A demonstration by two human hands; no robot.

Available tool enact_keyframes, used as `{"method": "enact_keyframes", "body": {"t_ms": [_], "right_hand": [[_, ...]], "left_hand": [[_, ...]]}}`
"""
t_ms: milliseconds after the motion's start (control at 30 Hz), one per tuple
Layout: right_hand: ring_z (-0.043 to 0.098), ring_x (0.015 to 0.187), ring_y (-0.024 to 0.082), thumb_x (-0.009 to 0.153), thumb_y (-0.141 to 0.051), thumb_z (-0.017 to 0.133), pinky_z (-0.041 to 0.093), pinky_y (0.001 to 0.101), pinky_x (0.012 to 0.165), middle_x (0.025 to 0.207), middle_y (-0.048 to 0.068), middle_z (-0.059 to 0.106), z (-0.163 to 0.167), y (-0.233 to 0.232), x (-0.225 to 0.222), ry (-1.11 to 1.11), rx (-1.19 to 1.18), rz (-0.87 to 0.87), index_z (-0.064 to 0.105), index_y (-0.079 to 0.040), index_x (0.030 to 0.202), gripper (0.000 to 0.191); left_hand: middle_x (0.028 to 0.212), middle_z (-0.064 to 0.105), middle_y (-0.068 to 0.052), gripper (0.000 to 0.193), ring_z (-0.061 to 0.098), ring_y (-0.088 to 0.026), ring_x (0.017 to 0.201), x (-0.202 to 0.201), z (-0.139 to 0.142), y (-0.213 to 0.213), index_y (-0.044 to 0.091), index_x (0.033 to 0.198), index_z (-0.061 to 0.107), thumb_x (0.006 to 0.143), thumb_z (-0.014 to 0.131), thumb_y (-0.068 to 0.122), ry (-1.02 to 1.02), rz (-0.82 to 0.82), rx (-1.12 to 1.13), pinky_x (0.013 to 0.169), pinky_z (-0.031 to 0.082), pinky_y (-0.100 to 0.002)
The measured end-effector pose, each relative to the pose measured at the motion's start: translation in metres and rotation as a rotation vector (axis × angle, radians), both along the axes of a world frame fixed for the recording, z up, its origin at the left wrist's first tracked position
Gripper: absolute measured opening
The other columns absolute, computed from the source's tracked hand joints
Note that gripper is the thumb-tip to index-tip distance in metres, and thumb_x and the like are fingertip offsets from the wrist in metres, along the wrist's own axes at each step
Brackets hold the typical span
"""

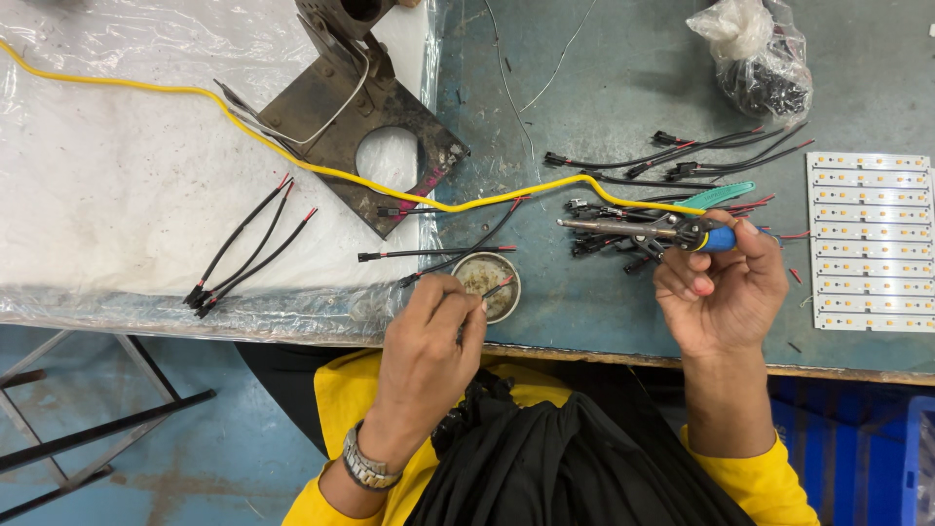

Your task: The person strips the insulation from the ends of black and red wires using pliers, then uses a soldering iron to tin the exposed wire ends. The person works on multiple wires one at a time, placing finished wires on the table.

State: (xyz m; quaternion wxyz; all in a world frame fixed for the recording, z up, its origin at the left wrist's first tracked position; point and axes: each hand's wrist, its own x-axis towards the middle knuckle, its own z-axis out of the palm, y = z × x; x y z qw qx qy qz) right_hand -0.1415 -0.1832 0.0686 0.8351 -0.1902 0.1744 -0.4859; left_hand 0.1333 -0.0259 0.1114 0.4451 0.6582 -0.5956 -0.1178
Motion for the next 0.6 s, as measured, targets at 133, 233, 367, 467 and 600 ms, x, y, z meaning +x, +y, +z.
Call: {"method": "enact_keyframes", "body": {"t_ms": [133, 233, 367, 467, 600], "right_hand": [[0.059, 0.063, 0.012, 0.113, -0.027, 0.055, 0.047, 0.0240, 0.062, 0.084, 0.010, 0.069, 0.001, 0.000, 0.001, 0.005, 0.011, -0.004, 0.074, -0.004, 0.113, 0.029], [0.059, 0.063, 0.012, 0.113, -0.027, 0.055, 0.047, 0.0240, 0.062, 0.084, 0.010, 0.068, 0.002, 0.000, 0.002, 0.011, 0.018, -0.003, 0.074, -0.004, 0.113, 0.029], [0.059, 0.063, 0.012, 0.113, -0.027, 0.055, 0.047, 0.0241, 0.062, 0.084, 0.010, 0.068, 0.004, 0.000, 0.003, 0.014, 0.014, -0.001, 0.073, -0.004, 0.112, 0.029], [0.059, 0.062, 0.012, 0.113, -0.027, 0.055, 0.047, 0.0240, 0.062, 0.083, 0.010, 0.068, 0.004, 0.000, 0.004, 0.011, 0.007, 0.001, 0.073, -0.003, 0.112, 0.029], [0.059, 0.063, 0.012, 0.113, -0.027, 0.055, 0.047, 0.0245, 0.062, 0.083, 0.010, 0.068, 0.004, 0.001, 0.004, 0.013, 0.007, 0.002, 0.073, -0.003, 0.112, 0.029]], "left_hand": [[0.099, 0.063, -0.013, 0.010, 0.068, -0.028, 0.075, 0.002, 0.004, 0.004, -0.001, 0.094, 0.069, 0.087, 0.075, -0.001, 0.063, 0.018, 0.018, 0.063, 0.054, -0.037], [0.099, 0.064, -0.012, 0.010, 0.068, -0.027, 0.072, 0.004, 0.005, 0.006, -0.001, 0.093, 0.070, 0.085, 0.075, 0.000, 0.107, 0.031, 0.050, 0.060, 0.053, -0.037], [0.100, 0.063, -0.012, 0.010, 0.068, -0.030, 0.078, 0.005, 0.002, 0.004, -0.001, 0.095, 0.069, 0.087, 0.074, 0.000, 0.067, 0.029, 0.012, 0.065, 0.055, -0.038], [0.100, 0.064, -0.013, 0.010, 0.067, -0.031, 0.077, 0.006, -0.001, 0.001, -0.001, 0.095, 0.069, 0.087, 0.074, 0.000, 0.065, 0.021, 0.053, 0.065, 0.054, -0.039], [0.101, 0.063, -0.014, 0.010, 0.067, -0.033, 0.080, 0.007, -0.006, -0.004, -0.001, 0.095, 0.069, 0.087, 0.073, 0.000, 0.021, 0.014, 0.041, 0.068, 0.054, -0.041]]}}
